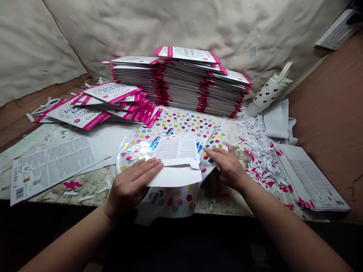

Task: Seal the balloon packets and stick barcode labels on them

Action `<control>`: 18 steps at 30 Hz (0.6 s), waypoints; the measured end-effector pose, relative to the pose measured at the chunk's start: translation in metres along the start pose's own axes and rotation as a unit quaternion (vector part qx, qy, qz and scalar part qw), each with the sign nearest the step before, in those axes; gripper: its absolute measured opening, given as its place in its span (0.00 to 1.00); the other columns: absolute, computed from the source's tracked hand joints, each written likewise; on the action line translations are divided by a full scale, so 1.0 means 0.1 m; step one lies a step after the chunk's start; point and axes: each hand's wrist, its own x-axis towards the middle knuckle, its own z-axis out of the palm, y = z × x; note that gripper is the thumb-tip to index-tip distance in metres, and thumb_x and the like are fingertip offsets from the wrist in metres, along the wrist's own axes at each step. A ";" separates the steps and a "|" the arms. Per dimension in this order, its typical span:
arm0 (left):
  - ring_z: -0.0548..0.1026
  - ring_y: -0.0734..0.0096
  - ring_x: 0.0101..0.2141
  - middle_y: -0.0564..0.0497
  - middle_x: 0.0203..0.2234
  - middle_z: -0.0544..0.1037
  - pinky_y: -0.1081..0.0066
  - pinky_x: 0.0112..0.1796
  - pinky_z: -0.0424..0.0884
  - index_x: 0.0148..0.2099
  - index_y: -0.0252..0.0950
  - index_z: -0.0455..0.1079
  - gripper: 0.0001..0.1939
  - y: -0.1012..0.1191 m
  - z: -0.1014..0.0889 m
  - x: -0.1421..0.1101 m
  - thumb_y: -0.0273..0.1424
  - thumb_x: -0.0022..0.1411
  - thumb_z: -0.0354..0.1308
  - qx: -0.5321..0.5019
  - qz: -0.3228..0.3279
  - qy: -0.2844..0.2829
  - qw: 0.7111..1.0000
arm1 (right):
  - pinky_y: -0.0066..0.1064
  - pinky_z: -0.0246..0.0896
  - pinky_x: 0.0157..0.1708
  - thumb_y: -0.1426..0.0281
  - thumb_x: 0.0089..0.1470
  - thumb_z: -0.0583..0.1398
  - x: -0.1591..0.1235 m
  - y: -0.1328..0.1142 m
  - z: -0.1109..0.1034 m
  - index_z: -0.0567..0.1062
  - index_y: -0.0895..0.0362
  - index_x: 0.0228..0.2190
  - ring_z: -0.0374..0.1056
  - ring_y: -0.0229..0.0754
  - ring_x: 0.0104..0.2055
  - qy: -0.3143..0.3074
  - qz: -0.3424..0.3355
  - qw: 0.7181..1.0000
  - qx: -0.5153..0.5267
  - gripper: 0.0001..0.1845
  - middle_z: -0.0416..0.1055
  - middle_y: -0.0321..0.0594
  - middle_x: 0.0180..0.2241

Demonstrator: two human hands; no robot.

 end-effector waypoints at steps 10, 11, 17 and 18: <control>0.66 0.56 0.53 0.44 0.51 0.71 0.58 0.51 0.67 0.59 0.39 0.61 0.22 0.21 0.49 -0.13 0.22 0.63 0.47 -0.018 0.052 -0.113 0.992 | 0.46 0.56 0.54 0.60 0.45 0.63 -0.25 -0.09 -0.51 0.63 0.56 0.55 0.59 0.51 0.57 -0.221 0.086 0.971 0.042 0.36 0.63 0.49 0.56; 0.67 0.56 0.53 0.43 0.51 0.72 0.57 0.51 0.67 0.58 0.37 0.62 0.21 0.22 0.50 -0.12 0.22 0.63 0.47 -0.008 0.048 -0.122 0.991 | 0.44 0.57 0.54 0.55 0.43 0.63 -0.21 -0.22 -0.47 0.60 0.57 0.57 0.56 0.51 0.59 -0.194 0.066 0.977 0.056 0.42 0.59 0.49 0.58; 0.65 0.47 0.54 0.38 0.53 0.68 0.48 0.49 0.65 0.57 0.35 0.63 0.21 0.25 0.49 -0.07 0.25 0.60 0.48 0.027 0.029 -0.223 0.974 | 0.43 0.65 0.47 0.76 0.54 0.53 -0.21 -0.71 0.21 0.69 0.70 0.47 0.66 0.54 0.50 -0.081 -0.104 0.990 -0.056 0.19 0.70 0.59 0.47; 0.64 0.45 0.54 0.38 0.54 0.67 0.46 0.49 0.64 0.56 0.37 0.64 0.21 0.25 0.48 -0.07 0.26 0.60 0.48 0.026 0.028 -0.242 0.970 | 0.42 0.66 0.44 0.80 0.54 0.51 -0.24 -0.70 0.30 0.71 0.70 0.45 0.67 0.53 0.48 -0.059 -0.118 0.989 -0.072 0.18 0.71 0.59 0.45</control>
